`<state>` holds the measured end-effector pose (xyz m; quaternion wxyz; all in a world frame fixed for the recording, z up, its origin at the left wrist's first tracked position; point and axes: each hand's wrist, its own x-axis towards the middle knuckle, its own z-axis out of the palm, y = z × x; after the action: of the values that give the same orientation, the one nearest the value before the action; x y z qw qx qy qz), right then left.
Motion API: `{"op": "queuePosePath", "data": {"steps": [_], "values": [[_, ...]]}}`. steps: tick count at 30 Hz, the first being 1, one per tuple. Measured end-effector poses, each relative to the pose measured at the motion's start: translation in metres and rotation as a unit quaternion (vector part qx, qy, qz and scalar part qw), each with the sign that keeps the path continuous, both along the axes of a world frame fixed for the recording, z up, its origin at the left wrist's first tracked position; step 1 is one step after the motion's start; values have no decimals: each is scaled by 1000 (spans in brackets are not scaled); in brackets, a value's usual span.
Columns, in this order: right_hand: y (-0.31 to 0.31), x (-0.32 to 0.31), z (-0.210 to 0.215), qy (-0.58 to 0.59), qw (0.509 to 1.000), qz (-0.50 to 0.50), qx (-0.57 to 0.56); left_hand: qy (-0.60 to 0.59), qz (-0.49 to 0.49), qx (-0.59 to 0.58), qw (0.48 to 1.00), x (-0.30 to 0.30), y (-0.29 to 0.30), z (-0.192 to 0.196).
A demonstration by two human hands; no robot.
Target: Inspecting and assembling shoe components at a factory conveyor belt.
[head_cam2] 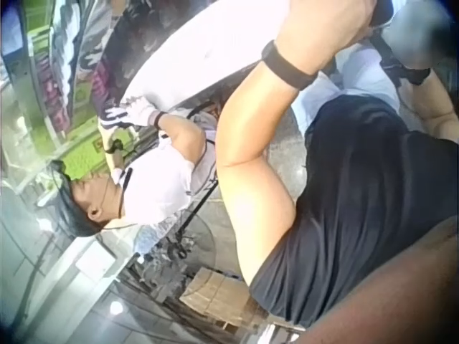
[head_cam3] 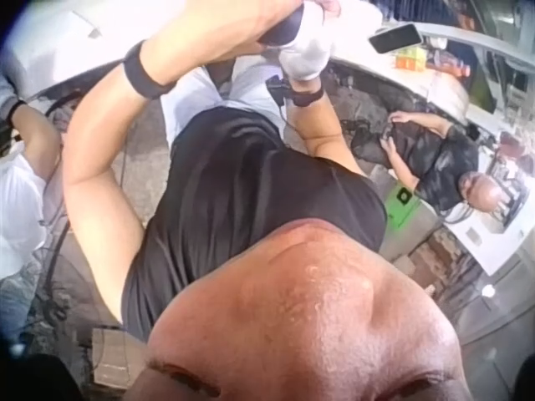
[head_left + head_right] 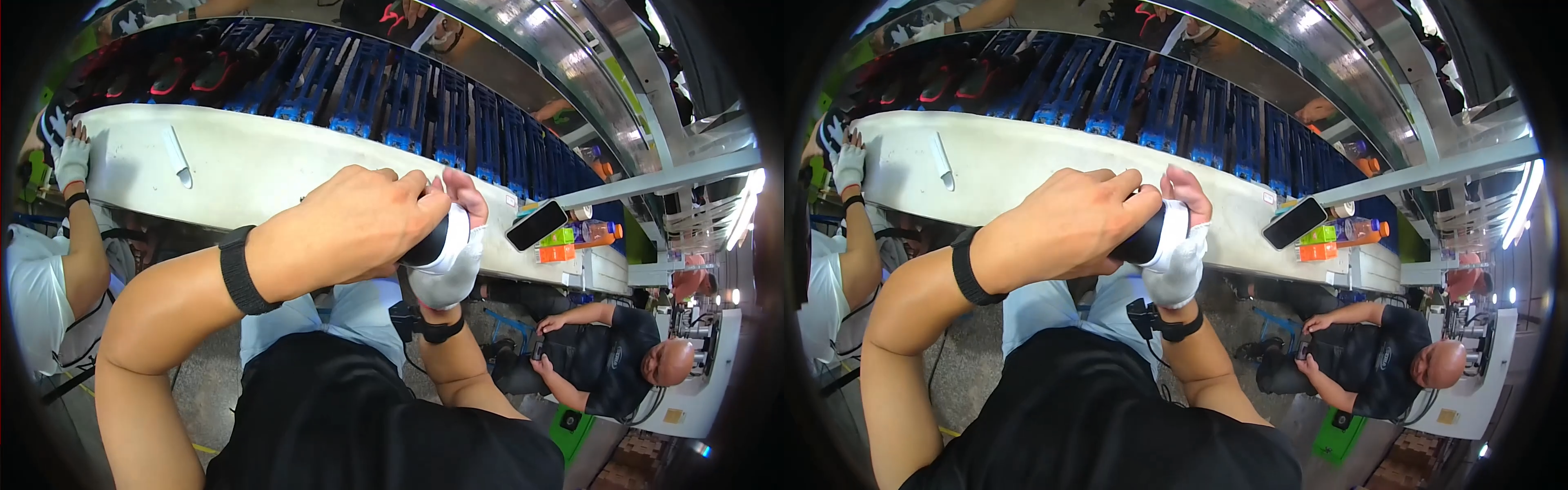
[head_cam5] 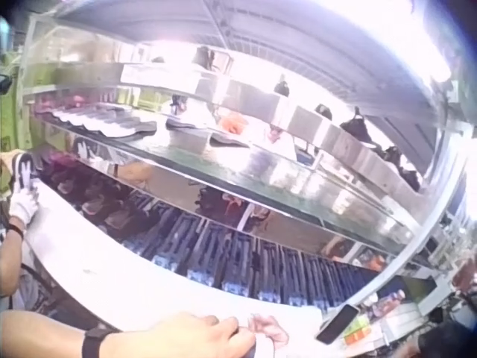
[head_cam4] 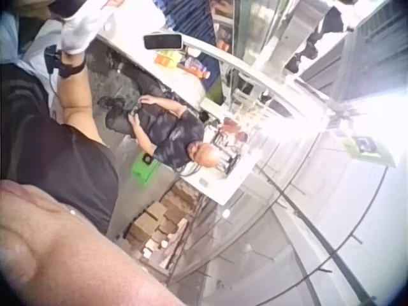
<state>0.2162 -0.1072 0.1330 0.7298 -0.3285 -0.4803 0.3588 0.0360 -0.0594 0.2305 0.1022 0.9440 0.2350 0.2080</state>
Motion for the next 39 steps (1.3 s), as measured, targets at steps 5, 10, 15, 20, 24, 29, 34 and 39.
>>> {"op": "queuePosePath", "data": {"steps": [5, 10, 15, 20, 24, 29, 34, 39], "values": [[-27, 24, 21, -110, 982, 67, -136, 13, -10, 10, 1000, -3, -9, -6], [-51, 3, 30, -284, 958, 28, -19, 38, -75, 30, 996, -35, -3, 7], [-52, 4, -36, -400, 906, -97, 102, 99, 1, -65, 993, -70, -35, 51], [-46, -12, -61, -358, 922, -50, 139, 28, 88, -150, 984, -82, -75, 22], [-38, -42, -51, -354, 922, -26, 152, 22, 168, -138, 976, -101, -83, -4], [-28, -52, -45, -364, 912, 97, 164, -45, 199, -157, 966, -122, -84, -24], [-3, -40, -28, -460, 856, 207, -112, -50, 204, -121, 970, -119, -93, -31], [3, -42, -36, -293, 902, 203, -242, -56, 217, -112, 968, -106, -90, -30]]}}
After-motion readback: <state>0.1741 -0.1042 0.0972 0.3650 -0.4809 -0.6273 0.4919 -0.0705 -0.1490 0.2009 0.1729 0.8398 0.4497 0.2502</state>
